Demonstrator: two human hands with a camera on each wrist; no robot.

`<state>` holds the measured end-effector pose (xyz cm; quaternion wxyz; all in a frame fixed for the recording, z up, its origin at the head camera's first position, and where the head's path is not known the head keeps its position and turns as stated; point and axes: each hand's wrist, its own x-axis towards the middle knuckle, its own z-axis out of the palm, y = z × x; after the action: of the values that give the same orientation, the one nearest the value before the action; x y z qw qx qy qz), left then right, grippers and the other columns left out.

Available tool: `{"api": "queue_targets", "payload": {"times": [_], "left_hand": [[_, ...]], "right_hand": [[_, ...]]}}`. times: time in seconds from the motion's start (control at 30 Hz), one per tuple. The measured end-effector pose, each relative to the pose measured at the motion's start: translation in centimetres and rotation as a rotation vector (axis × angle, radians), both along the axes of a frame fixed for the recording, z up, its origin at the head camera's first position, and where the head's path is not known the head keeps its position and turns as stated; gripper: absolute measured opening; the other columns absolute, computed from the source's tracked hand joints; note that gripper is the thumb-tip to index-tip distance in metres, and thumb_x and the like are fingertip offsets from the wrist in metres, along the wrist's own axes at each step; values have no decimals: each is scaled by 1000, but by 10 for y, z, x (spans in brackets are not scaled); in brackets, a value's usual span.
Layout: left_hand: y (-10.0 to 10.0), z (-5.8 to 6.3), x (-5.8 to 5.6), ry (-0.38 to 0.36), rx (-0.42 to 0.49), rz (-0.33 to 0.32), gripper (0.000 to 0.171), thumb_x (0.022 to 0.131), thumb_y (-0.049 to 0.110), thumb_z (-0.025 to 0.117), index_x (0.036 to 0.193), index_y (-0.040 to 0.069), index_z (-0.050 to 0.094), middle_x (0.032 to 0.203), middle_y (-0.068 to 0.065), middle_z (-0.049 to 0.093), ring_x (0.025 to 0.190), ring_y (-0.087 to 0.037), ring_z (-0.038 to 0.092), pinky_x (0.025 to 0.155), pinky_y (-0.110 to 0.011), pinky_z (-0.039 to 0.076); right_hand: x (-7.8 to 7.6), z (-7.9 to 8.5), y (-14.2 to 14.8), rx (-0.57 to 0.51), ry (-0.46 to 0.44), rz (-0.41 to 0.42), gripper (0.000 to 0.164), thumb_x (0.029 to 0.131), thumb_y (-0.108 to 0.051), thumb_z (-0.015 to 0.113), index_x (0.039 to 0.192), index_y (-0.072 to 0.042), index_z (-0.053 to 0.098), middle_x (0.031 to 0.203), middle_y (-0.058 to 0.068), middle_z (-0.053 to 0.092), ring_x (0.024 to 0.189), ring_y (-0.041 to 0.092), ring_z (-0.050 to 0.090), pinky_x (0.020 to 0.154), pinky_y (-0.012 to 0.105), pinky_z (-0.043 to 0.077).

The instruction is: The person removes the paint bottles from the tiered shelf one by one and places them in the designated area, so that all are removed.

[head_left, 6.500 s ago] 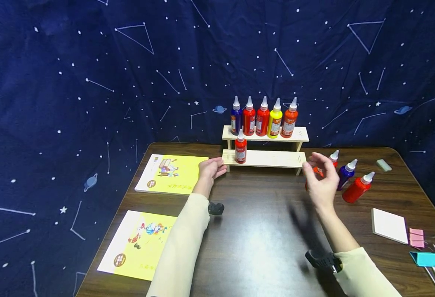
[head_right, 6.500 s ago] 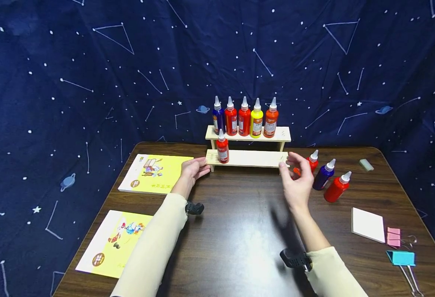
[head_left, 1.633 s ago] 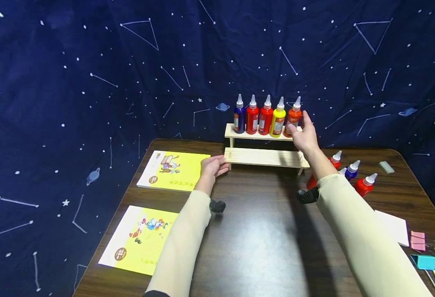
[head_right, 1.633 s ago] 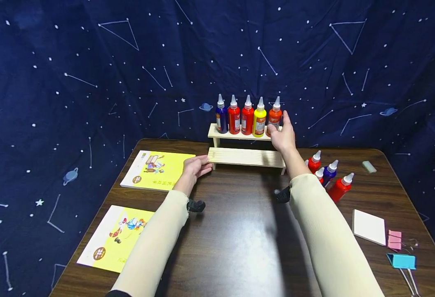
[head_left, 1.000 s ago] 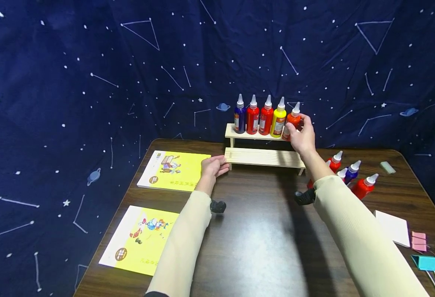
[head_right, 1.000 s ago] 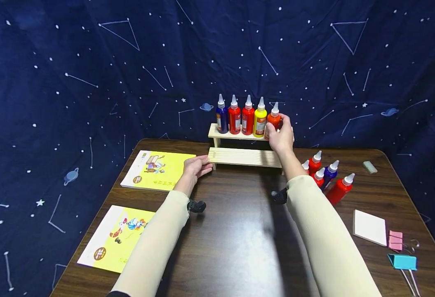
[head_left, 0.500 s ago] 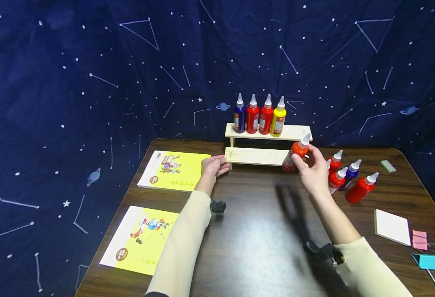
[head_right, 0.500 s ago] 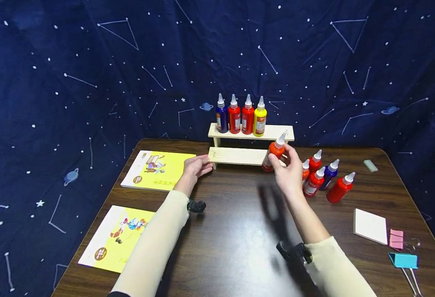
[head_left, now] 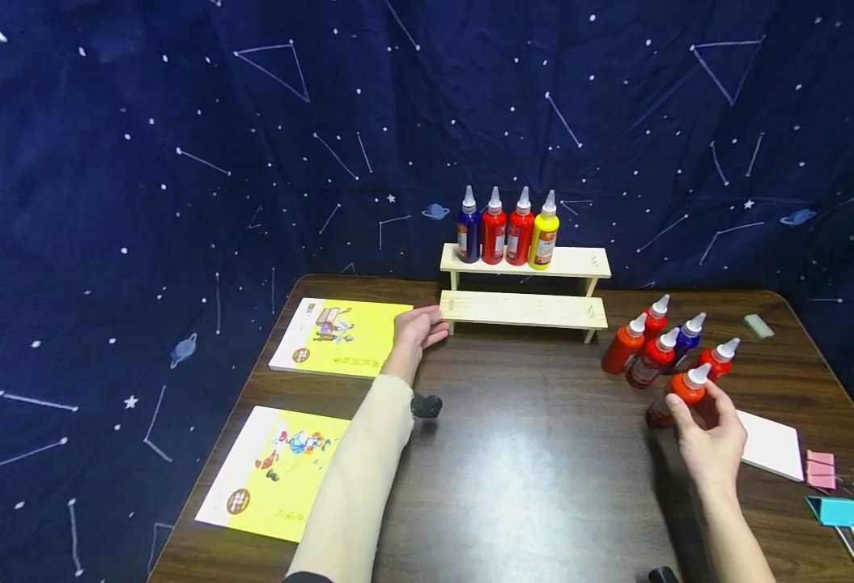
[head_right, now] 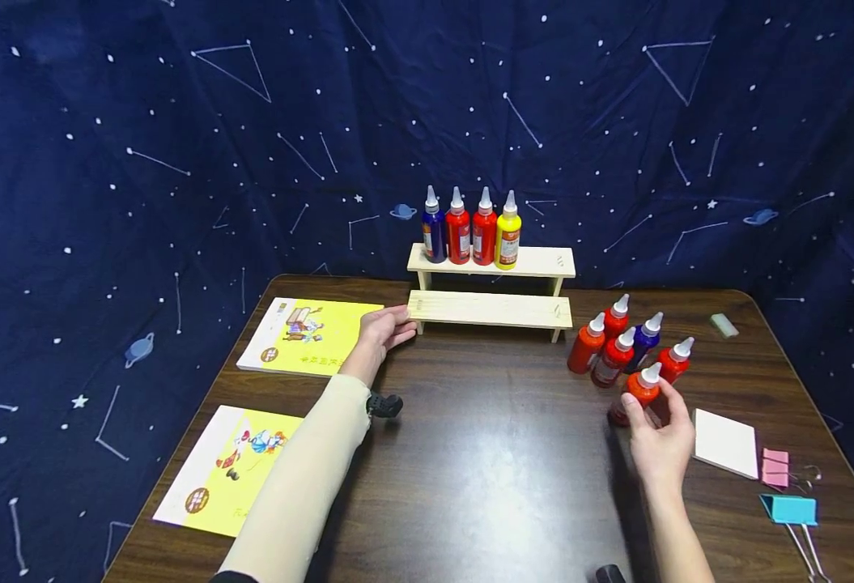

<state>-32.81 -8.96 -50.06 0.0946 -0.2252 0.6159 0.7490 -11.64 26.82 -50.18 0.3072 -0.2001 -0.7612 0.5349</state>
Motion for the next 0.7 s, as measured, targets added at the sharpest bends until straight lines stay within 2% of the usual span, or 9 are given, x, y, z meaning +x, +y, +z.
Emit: {"api": "queue_targets", "payload": {"times": [0.3, 0.47, 0.6, 0.7], "left_hand": [[1, 0, -1, -6, -3, 3, 26, 88, 3, 66, 114, 2, 69, 101, -15, 71, 73, -18, 71, 73, -33, 61], [2, 0, -2, 0, 4, 5, 25, 88, 3, 66, 113, 1, 69, 97, -14, 71, 70, -16, 70, 73, -33, 60], [2, -1, -2, -3, 10, 8, 25, 88, 3, 66, 113, 1, 69, 99, -15, 71, 69, -16, 70, 72, -32, 61], [1, -2, -1, -12, 9, 11, 25, 89, 2, 65, 113, 2, 69, 100, -15, 71, 69, -15, 69, 70, -31, 61]], "right_hand": [[-13, -8, 17, -26, -12, -45, 51, 80, -3, 75, 127, 2, 57, 92, -24, 56, 83, -10, 55, 81, 5, 49], [-16, -11, 17, 11, -39, -67, 50, 80, -7, 77, 127, 1, 59, 97, -18, 59, 83, -14, 54, 82, 6, 49], [-18, -13, 15, 22, -56, -69, 52, 81, -9, 76, 128, 1, 58, 105, 0, 65, 83, -15, 53, 83, 7, 50], [-20, -14, 15, 29, -69, -69, 53, 82, -10, 76, 130, 0, 57, 112, 16, 64, 84, -15, 52, 83, 8, 50]]}}
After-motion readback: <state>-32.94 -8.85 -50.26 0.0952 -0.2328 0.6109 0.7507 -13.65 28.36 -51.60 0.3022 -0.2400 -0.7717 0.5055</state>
